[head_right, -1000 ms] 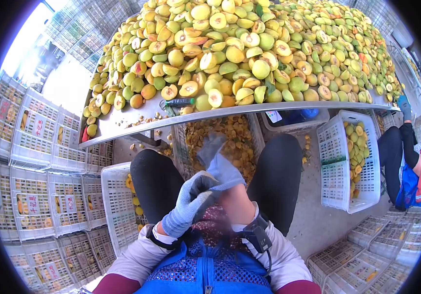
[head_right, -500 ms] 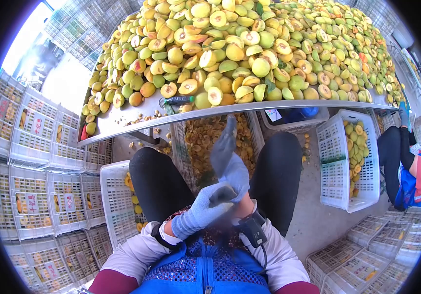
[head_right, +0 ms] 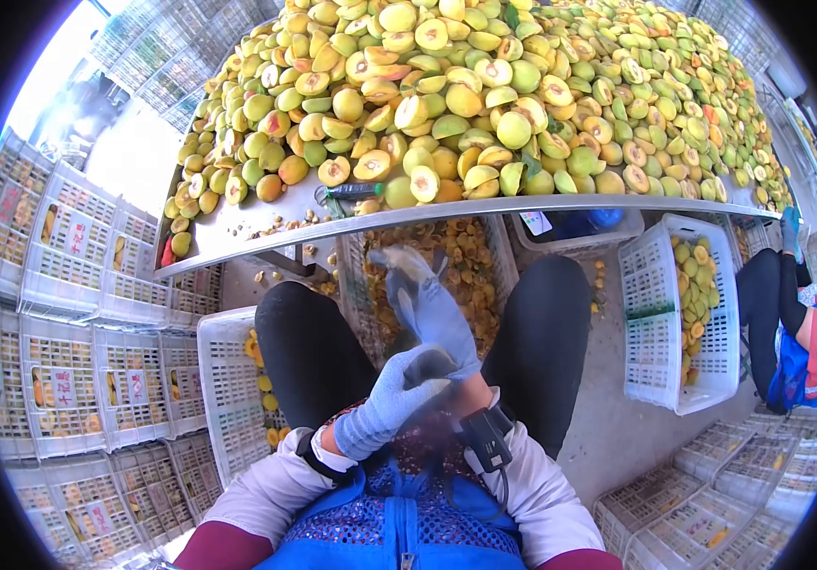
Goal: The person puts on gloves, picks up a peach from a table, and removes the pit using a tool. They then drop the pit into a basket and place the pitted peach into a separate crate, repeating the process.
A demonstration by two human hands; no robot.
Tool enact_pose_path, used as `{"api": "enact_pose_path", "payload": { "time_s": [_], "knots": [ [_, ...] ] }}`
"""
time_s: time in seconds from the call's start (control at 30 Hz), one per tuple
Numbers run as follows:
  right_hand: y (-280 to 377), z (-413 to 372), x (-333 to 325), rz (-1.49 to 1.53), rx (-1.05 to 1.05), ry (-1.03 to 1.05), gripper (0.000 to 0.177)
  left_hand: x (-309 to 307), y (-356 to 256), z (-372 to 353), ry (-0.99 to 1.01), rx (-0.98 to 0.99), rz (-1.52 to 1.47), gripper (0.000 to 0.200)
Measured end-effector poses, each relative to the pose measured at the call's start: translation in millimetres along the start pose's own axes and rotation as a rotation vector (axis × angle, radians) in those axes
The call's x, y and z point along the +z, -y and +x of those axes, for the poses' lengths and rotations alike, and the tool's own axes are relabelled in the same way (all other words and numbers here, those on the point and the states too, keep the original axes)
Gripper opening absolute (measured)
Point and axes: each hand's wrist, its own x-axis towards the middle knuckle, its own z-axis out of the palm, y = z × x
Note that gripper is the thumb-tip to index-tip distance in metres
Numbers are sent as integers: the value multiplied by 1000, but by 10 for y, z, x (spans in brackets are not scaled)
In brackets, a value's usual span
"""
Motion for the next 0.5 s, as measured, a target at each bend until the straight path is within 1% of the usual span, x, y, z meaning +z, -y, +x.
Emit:
{"api": "enact_pose_path", "payload": {
  "time_s": [0.07,0.1,0.17,0.2,0.27,0.33,0.37,0.47,0.5],
  "knots": [
    [-56,28,53,-141,118,68,42,-39,37,-8,17,-45,-12,14],
    [-64,96,98,-432,-8,73,44,-44,53,-7,7,-44,-1,14],
    [-167,159,182,-661,-172,44,44,-42,83,1,-9,-42,18,14],
    [-235,189,236,-598,-209,12,44,-48,94,7,-15,-24,17,14],
    [-346,159,261,-406,-168,51,42,-63,101,4,-29,9,16,14],
    [-239,141,235,-147,-12,187,41,-67,88,-2,-29,-27,18,13],
    [-170,72,211,-107,-44,176,41,-67,90,-18,-28,-49,18,13],
    [-53,17,195,-4,-22,207,40,-76,92,-32,-47,18,102,13],
    [-33,3,193,13,-7,208,40,-79,71,-39,-40,8,96,13]
  ]
}}
